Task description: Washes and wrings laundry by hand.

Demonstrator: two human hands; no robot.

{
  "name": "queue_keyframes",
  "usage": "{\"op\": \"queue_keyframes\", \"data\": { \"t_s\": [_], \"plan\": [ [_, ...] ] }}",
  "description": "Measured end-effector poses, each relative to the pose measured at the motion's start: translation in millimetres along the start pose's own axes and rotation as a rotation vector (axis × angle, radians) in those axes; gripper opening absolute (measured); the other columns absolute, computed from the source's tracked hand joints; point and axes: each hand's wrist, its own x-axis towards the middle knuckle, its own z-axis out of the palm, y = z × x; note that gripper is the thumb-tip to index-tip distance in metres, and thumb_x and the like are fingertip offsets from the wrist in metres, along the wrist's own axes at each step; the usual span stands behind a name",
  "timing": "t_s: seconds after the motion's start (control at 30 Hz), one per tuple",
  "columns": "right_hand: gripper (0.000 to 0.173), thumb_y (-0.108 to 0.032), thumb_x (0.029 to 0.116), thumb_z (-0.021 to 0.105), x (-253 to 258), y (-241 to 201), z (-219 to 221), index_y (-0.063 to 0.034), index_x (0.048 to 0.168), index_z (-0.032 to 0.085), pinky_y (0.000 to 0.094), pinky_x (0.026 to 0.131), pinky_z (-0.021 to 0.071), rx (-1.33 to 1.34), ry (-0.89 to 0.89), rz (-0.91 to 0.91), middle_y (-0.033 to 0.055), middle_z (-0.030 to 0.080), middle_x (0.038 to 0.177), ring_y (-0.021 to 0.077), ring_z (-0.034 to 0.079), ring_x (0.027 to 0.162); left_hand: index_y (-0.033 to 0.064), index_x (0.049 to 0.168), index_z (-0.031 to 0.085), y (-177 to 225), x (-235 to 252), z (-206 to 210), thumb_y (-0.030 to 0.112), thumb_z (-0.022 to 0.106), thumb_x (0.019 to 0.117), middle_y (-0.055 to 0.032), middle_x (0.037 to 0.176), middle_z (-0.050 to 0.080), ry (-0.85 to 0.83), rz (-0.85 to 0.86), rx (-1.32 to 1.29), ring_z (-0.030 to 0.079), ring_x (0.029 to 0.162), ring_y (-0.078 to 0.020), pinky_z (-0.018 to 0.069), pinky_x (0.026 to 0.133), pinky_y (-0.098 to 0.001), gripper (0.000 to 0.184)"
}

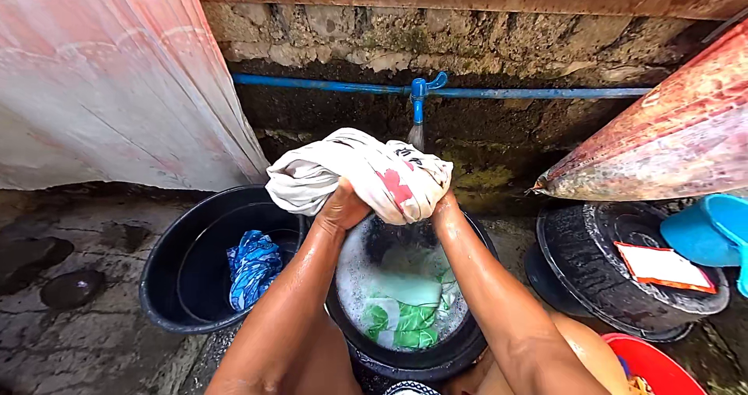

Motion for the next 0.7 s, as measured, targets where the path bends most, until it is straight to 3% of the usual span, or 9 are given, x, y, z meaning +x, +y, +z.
{"op": "queue_keyframes", "data": {
  "t_s": [0.07, 0.13, 0.23, 0.33, 0.4, 0.5, 0.57, 0.63, 0.7],
  "plan": [
    [0.026, -0.026, 0.1100, 0.040, 26.5, -0.5, -14.7, -0.0121, 0.117, 0.061, 0.0349, 0.078, 0.0582, -0.097, -0.009, -0.011, 0.0032, 0.068, 0.097, 0.0124, 0.067, 0.089, 0.0193, 0.118, 0.064, -10.3, 18.6, -4.0, 0.063, 0.089, 0.0642, 0.0026, 0.106, 0.075, 0.193, -0.026, 0.200, 0.071, 0.102, -0.0119, 0.0591, 0.093, -0.0364, 0.073],
    [0.032, -0.033, 0.1102, 0.039, 45.7, 1.1, -24.4, -0.0120, 0.119, 0.061, 0.0374, 0.079, 0.0587, -0.060, 0.008, 0.013, 0.0043, 0.069, 0.098, 0.0145, 0.068, 0.090, 0.0141, 0.121, 0.060, -18.5, 36.7, -5.9, 0.058, 0.090, 0.0670, 0.0051, 0.103, 0.072, 0.307, -0.041, 0.353, 0.069, 0.098, -0.0069, 0.0578, 0.092, -0.0314, 0.076],
    [0.037, -0.038, 0.1112, 0.033, 49.9, -0.1, -33.4, -0.0132, 0.117, 0.060, 0.0371, 0.077, 0.0583, -0.023, 0.032, 0.027, 0.0039, 0.068, 0.094, 0.0143, 0.067, 0.087, 0.0131, 0.117, 0.060, -32.3, 58.8, -3.1, 0.044, 0.083, 0.0775, 0.0071, 0.094, 0.072, 0.353, -0.028, 0.404, 0.068, 0.090, -0.0031, 0.0579, 0.086, -0.0270, 0.054],
    [0.035, -0.032, 0.1119, 0.032, 48.7, -0.2, -39.8, -0.0112, 0.115, 0.060, 0.0349, 0.076, 0.0581, -0.143, 0.039, -0.010, 0.0041, 0.068, 0.092, 0.0128, 0.067, 0.085, 0.0197, 0.109, 0.065, -45.9, 72.0, -5.2, 0.057, 0.086, 0.0707, 0.0074, 0.090, 0.074, 0.282, -0.056, 0.324, 0.071, 0.086, -0.0050, 0.0607, 0.081, -0.0280, 0.057],
    [0.035, -0.030, 0.1119, 0.036, 50.0, -3.3, -38.9, -0.0075, 0.121, 0.060, 0.0363, 0.080, 0.0578, -0.225, 0.058, -0.017, 0.0075, 0.069, 0.098, 0.0146, 0.067, 0.090, 0.0225, 0.112, 0.066, -48.9, 74.7, -9.4, 0.067, 0.085, 0.0674, 0.0061, 0.096, 0.075, 0.217, -0.092, 0.266, 0.072, 0.090, -0.0076, 0.0612, 0.083, -0.0304, 0.065],
    [0.029, -0.027, 0.1117, 0.037, 57.5, -5.9, -27.8, -0.0088, 0.119, 0.059, 0.0354, 0.075, 0.0580, -0.151, 0.082, 0.073, 0.0060, 0.067, 0.094, 0.0143, 0.066, 0.085, 0.0235, 0.111, 0.067, -45.8, 76.2, -13.1, 0.067, 0.087, 0.0636, 0.0034, 0.098, 0.076, 0.252, -0.066, 0.142, 0.073, 0.092, -0.0104, 0.0622, 0.083, -0.0329, 0.067],
    [0.034, -0.035, 0.1115, 0.032, 63.7, -2.1, -21.9, -0.0143, 0.113, 0.058, 0.0361, 0.069, 0.0583, 0.034, 0.048, 0.201, 0.0034, 0.067, 0.088, 0.0145, 0.067, 0.080, 0.0224, 0.109, 0.069, -40.9, 74.6, -18.2, 0.057, 0.086, 0.0725, 0.0018, 0.096, 0.076, 0.287, -0.006, 0.086, 0.074, 0.089, -0.0107, 0.0631, 0.080, -0.0326, 0.053],
    [0.048, -0.050, 0.1094, 0.027, 68.2, 3.6, -23.8, -0.0173, 0.116, 0.060, 0.0404, 0.076, 0.0601, 0.151, -0.083, 0.296, 0.0045, 0.070, 0.096, 0.0175, 0.069, 0.089, 0.0190, 0.105, 0.070, -33.9, 73.9, -21.4, 0.042, 0.080, 0.0833, -0.0007, 0.093, 0.077, 0.332, 0.071, 0.038, 0.075, 0.086, -0.0114, 0.0639, 0.077, -0.0322, 0.033],
    [0.073, -0.075, 0.0999, 0.022, 71.4, 4.4, -25.7, -0.0187, 0.125, 0.062, 0.0466, 0.087, 0.0594, 0.196, -0.256, 0.326, 0.0071, 0.072, 0.112, 0.0222, 0.069, 0.105, 0.0181, 0.103, 0.069, -24.7, 71.7, -25.4, 0.035, 0.069, 0.0927, -0.0006, 0.092, 0.076, 0.370, 0.117, 0.041, 0.074, 0.085, -0.0103, 0.0636, 0.077, -0.0308, 0.020]
  ]
}}
